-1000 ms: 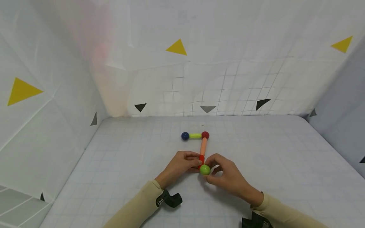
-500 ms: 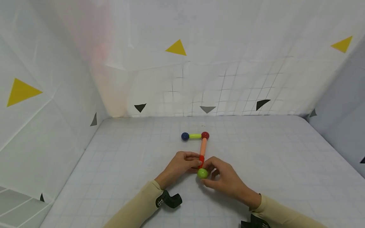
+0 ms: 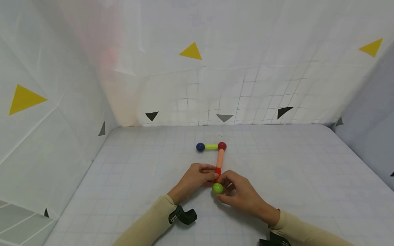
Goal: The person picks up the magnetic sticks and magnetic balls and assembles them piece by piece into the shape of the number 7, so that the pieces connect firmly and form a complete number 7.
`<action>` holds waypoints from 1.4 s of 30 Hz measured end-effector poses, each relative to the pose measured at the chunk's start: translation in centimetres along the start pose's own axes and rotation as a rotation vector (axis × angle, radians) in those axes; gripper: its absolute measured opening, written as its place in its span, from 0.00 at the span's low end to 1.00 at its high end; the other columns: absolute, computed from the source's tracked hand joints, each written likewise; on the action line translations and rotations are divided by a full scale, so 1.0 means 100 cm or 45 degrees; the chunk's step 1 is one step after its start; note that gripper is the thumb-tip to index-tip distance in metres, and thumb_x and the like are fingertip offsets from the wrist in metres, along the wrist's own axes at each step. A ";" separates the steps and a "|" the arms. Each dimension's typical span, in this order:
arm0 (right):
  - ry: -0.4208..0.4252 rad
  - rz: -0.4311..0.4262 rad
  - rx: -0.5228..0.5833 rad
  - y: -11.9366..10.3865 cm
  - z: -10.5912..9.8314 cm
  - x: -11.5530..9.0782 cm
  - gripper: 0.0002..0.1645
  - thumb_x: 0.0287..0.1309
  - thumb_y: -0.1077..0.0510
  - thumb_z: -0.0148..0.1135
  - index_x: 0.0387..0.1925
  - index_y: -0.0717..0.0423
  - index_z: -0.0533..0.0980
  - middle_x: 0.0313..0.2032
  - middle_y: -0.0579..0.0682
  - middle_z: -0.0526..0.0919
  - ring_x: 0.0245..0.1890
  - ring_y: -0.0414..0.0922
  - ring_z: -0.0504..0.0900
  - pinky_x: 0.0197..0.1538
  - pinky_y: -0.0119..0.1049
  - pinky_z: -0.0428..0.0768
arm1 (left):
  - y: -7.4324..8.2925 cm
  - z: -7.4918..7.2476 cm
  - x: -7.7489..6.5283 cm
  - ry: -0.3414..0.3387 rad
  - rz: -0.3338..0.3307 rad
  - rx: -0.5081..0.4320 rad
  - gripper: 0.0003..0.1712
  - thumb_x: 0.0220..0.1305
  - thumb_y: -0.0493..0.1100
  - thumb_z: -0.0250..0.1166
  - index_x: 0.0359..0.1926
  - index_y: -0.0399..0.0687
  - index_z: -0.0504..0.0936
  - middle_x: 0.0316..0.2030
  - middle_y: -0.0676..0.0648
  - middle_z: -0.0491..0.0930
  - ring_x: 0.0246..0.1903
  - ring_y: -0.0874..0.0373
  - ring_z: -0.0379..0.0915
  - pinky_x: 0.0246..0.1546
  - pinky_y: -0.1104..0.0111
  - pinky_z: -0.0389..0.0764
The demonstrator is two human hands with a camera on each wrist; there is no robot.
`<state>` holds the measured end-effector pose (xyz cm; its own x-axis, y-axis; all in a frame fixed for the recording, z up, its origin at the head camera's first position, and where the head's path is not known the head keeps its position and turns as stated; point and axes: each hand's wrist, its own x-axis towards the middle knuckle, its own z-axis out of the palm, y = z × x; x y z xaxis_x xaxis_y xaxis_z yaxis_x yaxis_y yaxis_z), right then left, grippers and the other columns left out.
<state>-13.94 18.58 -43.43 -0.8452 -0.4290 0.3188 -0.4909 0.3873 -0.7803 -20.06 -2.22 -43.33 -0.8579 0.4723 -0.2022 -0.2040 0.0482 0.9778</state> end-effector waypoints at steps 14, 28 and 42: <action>0.043 -0.038 -0.049 0.003 0.002 0.002 0.26 0.50 0.67 0.81 0.47 0.52 0.75 0.39 0.41 0.80 0.36 0.40 0.82 0.37 0.37 0.85 | 0.000 0.000 0.000 -0.009 0.010 0.020 0.19 0.70 0.39 0.70 0.58 0.37 0.84 0.46 0.44 0.88 0.45 0.54 0.85 0.49 0.64 0.84; 0.062 -0.057 -0.072 0.001 0.006 0.004 0.27 0.49 0.66 0.82 0.46 0.52 0.74 0.39 0.42 0.80 0.36 0.40 0.82 0.37 0.38 0.85 | 0.014 -0.007 -0.007 0.030 0.024 0.284 0.16 0.73 0.41 0.66 0.55 0.34 0.84 0.33 0.43 0.88 0.31 0.50 0.87 0.33 0.62 0.87; 0.041 -0.039 -0.141 0.004 0.008 0.005 0.28 0.48 0.64 0.84 0.46 0.52 0.74 0.38 0.40 0.79 0.36 0.41 0.81 0.37 0.35 0.83 | 0.015 -0.008 -0.001 0.090 0.005 0.347 0.13 0.72 0.40 0.68 0.51 0.35 0.84 0.30 0.43 0.87 0.26 0.52 0.86 0.30 0.65 0.87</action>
<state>-14.37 17.89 -43.96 -0.8350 -0.4161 0.3599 -0.5353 0.4631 -0.7064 -20.66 -2.92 -41.89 -0.8913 0.4105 -0.1925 -0.0745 0.2862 0.9553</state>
